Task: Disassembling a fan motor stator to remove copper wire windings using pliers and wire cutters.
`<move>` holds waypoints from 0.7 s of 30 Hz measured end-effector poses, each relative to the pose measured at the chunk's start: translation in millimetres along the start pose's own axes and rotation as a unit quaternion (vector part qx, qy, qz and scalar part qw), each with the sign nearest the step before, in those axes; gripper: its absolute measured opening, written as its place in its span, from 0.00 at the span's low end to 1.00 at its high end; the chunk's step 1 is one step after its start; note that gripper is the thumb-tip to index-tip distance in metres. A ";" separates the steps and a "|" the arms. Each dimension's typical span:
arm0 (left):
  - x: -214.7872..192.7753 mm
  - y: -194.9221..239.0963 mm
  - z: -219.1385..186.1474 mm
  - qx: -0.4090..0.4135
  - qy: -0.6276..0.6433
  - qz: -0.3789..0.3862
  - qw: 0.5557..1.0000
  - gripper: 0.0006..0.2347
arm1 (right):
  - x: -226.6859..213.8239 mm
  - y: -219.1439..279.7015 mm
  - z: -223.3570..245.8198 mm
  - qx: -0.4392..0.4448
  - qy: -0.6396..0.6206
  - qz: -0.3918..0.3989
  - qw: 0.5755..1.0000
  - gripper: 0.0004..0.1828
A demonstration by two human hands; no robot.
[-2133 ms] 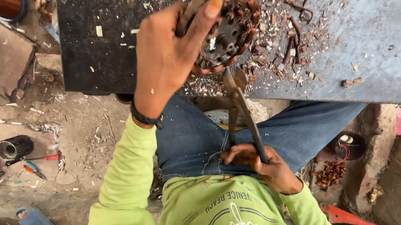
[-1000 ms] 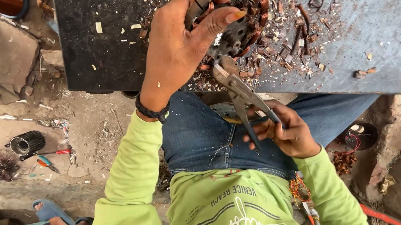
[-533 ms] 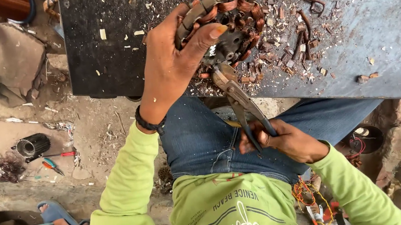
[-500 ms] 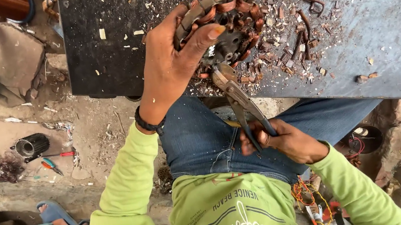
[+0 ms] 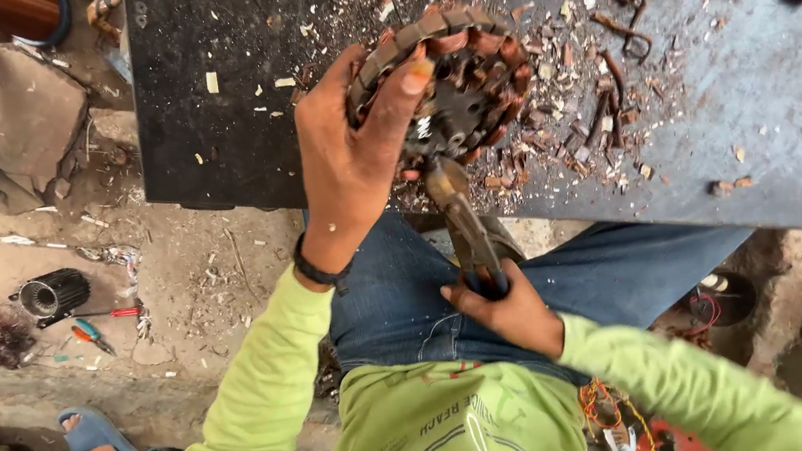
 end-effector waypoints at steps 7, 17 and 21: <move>-2.1 6.3 -16.8 0.059 0.061 0.073 0.994 0.25 | -3.5 31.0 47.4 -0.038 0.064 -0.049 0.996 0.16; 6.6 8.5 -16.8 0.061 0.064 0.069 0.994 0.22 | 1.7 39.0 -10.0 -0.066 -0.234 0.120 0.962 0.11; 6.1 3.6 -19.3 0.061 0.029 0.073 0.995 0.20 | 12.1 38.5 38.3 -0.066 -0.304 0.230 0.922 0.24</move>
Point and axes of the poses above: each hand's wrist, its own y-axis away from the middle knuckle, its own x-axis out of the palm, z = x × y, the point moved 8 cm from there along -y, towards the middle knuckle, and after that the axes turned 7 degrees about z, right-handed, at the moved point
